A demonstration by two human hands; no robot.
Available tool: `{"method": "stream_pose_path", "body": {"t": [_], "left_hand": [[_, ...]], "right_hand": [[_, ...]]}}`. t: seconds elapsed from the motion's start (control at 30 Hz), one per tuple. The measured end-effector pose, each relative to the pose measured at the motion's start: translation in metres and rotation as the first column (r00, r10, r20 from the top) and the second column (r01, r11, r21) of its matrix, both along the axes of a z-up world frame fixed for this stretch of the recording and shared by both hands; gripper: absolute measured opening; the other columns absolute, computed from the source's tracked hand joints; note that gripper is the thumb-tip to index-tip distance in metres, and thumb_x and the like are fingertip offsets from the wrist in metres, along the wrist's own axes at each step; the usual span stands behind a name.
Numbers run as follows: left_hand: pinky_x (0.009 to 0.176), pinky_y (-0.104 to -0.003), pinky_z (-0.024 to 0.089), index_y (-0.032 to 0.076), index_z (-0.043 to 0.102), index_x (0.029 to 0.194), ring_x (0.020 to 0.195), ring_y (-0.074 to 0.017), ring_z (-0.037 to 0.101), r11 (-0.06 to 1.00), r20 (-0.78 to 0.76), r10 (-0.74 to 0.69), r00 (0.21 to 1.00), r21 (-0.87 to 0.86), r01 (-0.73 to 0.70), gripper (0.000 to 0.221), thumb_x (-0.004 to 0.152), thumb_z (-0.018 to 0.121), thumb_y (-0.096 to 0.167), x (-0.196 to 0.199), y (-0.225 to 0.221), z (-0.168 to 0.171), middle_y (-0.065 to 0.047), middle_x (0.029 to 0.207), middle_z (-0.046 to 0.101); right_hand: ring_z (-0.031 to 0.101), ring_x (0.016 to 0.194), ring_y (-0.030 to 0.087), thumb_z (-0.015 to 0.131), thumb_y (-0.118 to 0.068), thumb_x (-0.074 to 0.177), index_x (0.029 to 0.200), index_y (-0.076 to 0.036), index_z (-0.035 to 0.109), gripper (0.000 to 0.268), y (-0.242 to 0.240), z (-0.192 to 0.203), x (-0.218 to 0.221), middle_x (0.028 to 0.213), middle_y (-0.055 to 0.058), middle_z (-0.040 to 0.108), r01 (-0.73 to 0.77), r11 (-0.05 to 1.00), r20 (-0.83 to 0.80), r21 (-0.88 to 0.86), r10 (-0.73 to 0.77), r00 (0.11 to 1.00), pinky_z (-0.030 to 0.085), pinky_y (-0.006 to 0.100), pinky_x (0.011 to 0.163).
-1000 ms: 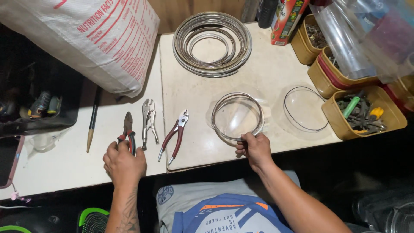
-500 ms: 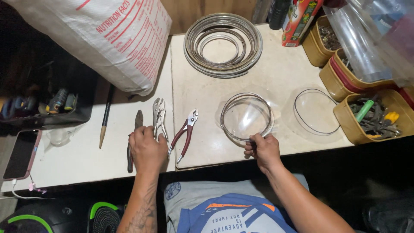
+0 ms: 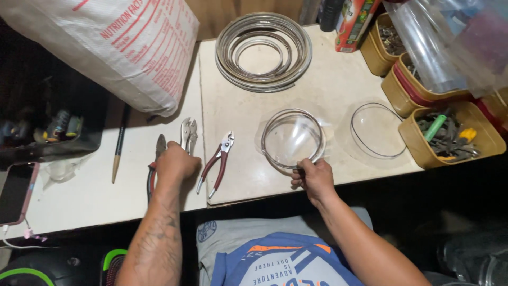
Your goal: Assembling a metal mesh strainer by fitting and securing metal rings using pliers and clamps
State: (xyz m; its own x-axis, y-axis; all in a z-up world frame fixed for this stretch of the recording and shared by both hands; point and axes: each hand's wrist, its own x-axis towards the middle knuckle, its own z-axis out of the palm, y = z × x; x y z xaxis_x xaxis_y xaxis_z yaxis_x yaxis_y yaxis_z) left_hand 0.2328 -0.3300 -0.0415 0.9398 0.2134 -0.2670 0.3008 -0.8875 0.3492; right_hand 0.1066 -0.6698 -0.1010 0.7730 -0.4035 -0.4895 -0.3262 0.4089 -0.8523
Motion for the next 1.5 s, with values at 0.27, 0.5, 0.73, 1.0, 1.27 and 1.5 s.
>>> {"method": "stream_pose_path", "body": {"t": [0.27, 0.5, 0.73, 1.0, 1.27, 1.5], "left_hand": [[0.067, -0.054, 0.053, 0.002, 0.074, 0.092, 0.085, -0.0474, 0.069, 0.963, 0.212, 0.152, 0.965, -0.253, -0.096, 0.043, 0.067, 0.077, 0.037, -0.037, 0.005, -0.005, -0.026, 0.080, 0.068], [0.030, -0.021, 0.036, 0.011, 0.055, 0.089, 0.043, -0.0091, 0.052, -0.029, 0.005, 0.466, 0.885, -0.999, 0.021, 0.013, 0.095, 0.064, 0.018, -0.103, 0.002, 0.044, 0.000, 0.061, 0.055], [0.029, -0.024, 0.018, 0.017, 0.053, 0.100, 0.041, -0.0102, 0.033, 0.000, -0.258, 0.265, 0.929, -0.964, -0.268, 0.010, 0.098, 0.062, 0.011, -0.151, -0.021, -0.011, -0.003, 0.064, 0.048], [0.081, -0.044, 0.063, 0.017, 0.034, 0.161, 0.093, -0.0463, 0.072, -0.084, -0.538, 0.039, 0.842, -0.841, -0.534, 0.081, 0.090, 0.041, -0.021, -0.166, -0.075, 0.014, -0.041, 0.110, 0.063], [0.080, -0.044, 0.063, 0.001, 0.041, 0.151, 0.102, -0.0481, 0.070, -0.340, -0.552, -0.167, 0.817, -0.745, -0.573, 0.075, 0.079, 0.043, -0.020, -0.170, -0.073, -0.009, -0.039, 0.143, 0.058], [0.101, -0.048, 0.047, 0.003, 0.045, 0.146, 0.121, -0.0391, 0.057, -0.546, -0.225, -0.407, 0.885, -0.717, -0.433, 0.072, 0.077, 0.064, 0.016, -0.173, -0.070, -0.016, -0.036, 0.137, 0.058]], "right_hand": [[0.071, 0.058, 0.029, 0.065, -0.004, 0.086, 0.099, 0.010, 0.056, 0.021, 0.000, 0.004, 0.000, 0.072, 0.027, 0.066, -0.003, 1.000, -0.002, 0.016, 0.003, 1.000, 0.064, 0.042, 0.055], [0.074, 0.077, 0.040, 0.069, 0.002, 0.086, 0.104, 0.014, 0.064, 0.022, 0.000, 0.022, -0.010, 0.094, 0.028, 0.072, -0.063, 0.994, 0.106, 0.088, 0.053, 0.993, 0.066, 0.046, 0.074], [0.076, 0.082, 0.041, 0.072, 0.002, 0.082, 0.119, 0.004, 0.055, 0.040, -0.002, 0.021, -0.017, 0.092, 0.028, 0.073, -0.066, 0.995, 0.148, 0.079, 0.054, 0.987, 0.065, 0.048, 0.072], [0.073, 0.097, 0.037, 0.080, -0.011, 0.078, 0.112, 0.004, 0.066, 0.040, -0.008, 0.025, -0.017, 0.100, 0.020, 0.072, -0.067, 0.971, 0.179, 0.229, 0.026, 0.984, 0.064, 0.052, 0.086], [0.074, 0.083, 0.034, 0.081, -0.013, 0.080, 0.090, -0.001, 0.063, 0.024, -0.004, 0.020, -0.015, 0.087, 0.023, 0.074, -0.063, 0.984, 0.241, 0.165, 0.021, 0.970, 0.066, 0.051, 0.075], [0.069, 0.065, 0.029, 0.080, -0.011, 0.081, 0.085, 0.002, 0.067, 0.019, 0.005, 0.020, -0.010, 0.070, 0.018, 0.067, 0.021, 0.992, 0.188, 0.128, -0.045, 0.981, 0.066, 0.046, 0.065]]}}
